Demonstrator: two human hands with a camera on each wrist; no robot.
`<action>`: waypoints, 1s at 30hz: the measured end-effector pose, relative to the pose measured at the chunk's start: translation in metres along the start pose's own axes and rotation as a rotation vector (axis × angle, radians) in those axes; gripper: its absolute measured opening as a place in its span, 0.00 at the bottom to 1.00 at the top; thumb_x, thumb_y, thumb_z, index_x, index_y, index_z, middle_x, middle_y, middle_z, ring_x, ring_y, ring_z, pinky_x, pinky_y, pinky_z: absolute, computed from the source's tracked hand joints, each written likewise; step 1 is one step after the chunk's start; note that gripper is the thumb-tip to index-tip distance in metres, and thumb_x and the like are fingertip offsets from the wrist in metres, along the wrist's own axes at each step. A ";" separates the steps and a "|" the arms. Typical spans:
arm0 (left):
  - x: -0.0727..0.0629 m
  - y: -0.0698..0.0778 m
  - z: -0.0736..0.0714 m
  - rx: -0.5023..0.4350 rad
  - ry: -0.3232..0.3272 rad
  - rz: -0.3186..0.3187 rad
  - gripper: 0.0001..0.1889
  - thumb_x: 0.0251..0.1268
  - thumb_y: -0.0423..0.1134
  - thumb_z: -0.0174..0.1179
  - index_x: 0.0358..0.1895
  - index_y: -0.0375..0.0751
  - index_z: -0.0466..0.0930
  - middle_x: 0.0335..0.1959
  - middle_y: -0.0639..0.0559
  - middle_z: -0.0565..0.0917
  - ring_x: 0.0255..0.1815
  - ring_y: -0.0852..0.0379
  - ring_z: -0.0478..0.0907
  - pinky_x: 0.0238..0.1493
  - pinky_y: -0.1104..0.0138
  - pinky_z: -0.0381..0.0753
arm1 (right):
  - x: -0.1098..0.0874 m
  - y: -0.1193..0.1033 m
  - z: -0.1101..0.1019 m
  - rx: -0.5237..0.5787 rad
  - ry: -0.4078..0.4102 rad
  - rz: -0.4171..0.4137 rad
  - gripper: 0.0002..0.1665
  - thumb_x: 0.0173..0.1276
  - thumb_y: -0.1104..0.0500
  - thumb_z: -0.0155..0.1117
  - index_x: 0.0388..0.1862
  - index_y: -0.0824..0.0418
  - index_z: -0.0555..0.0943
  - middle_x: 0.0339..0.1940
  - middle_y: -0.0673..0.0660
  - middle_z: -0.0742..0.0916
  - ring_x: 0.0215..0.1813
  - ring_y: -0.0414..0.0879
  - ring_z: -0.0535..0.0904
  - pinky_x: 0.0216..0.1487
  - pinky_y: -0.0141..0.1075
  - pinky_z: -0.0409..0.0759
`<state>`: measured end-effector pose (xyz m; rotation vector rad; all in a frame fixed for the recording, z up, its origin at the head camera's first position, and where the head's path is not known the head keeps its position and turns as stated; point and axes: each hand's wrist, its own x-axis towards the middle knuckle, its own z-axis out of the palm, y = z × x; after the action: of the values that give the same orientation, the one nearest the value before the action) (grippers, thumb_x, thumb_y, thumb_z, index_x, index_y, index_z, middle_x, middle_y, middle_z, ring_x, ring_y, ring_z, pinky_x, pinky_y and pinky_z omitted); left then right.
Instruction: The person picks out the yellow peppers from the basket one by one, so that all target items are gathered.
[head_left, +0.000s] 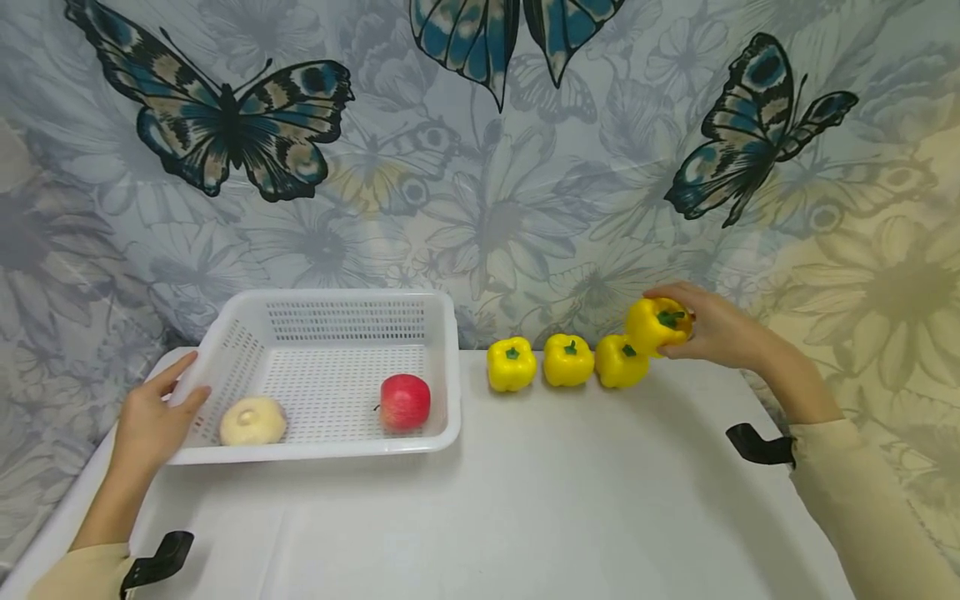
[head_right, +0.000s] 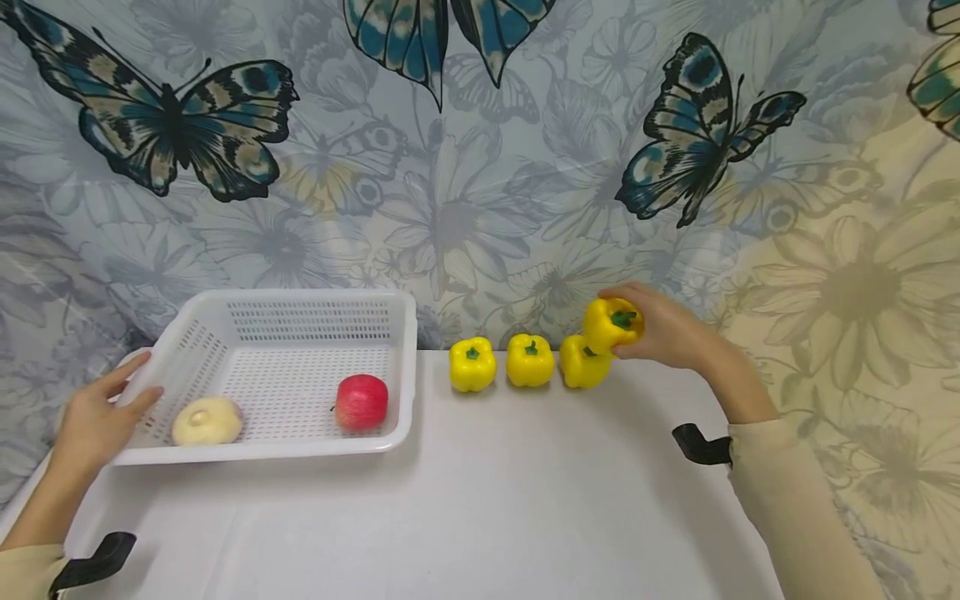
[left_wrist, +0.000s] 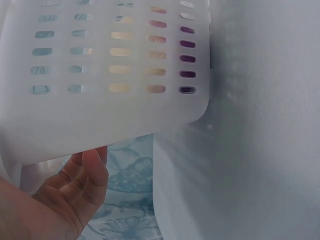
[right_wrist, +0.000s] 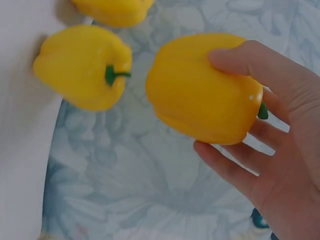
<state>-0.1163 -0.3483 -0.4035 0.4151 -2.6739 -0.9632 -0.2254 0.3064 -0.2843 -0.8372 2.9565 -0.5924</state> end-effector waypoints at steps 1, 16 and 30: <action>0.000 0.000 0.000 0.000 0.000 -0.001 0.30 0.71 0.35 0.55 0.74 0.37 0.60 0.57 0.19 0.71 0.48 0.27 0.75 0.28 0.67 0.69 | -0.001 0.003 -0.001 0.002 0.001 0.013 0.45 0.50 0.64 0.79 0.67 0.68 0.69 0.63 0.69 0.75 0.60 0.65 0.71 0.54 0.64 0.72; 0.001 0.002 0.003 -0.009 0.011 0.001 0.30 0.70 0.35 0.56 0.74 0.38 0.61 0.56 0.19 0.73 0.45 0.30 0.77 0.23 0.74 0.67 | -0.013 0.075 -0.006 -0.020 -0.041 0.175 0.47 0.53 0.61 0.78 0.68 0.77 0.65 0.61 0.78 0.71 0.56 0.69 0.68 0.56 0.66 0.66; 0.001 0.000 0.003 -0.003 -0.002 -0.022 0.31 0.71 0.35 0.55 0.75 0.39 0.59 0.58 0.19 0.71 0.48 0.28 0.76 0.27 0.69 0.69 | -0.010 0.104 0.036 -0.037 -0.116 0.116 0.44 0.44 0.65 0.79 0.61 0.76 0.71 0.56 0.74 0.79 0.55 0.66 0.73 0.56 0.65 0.67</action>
<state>-0.1177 -0.3472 -0.4054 0.4439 -2.6745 -0.9739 -0.2646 0.3801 -0.3563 -0.6726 2.8937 -0.4685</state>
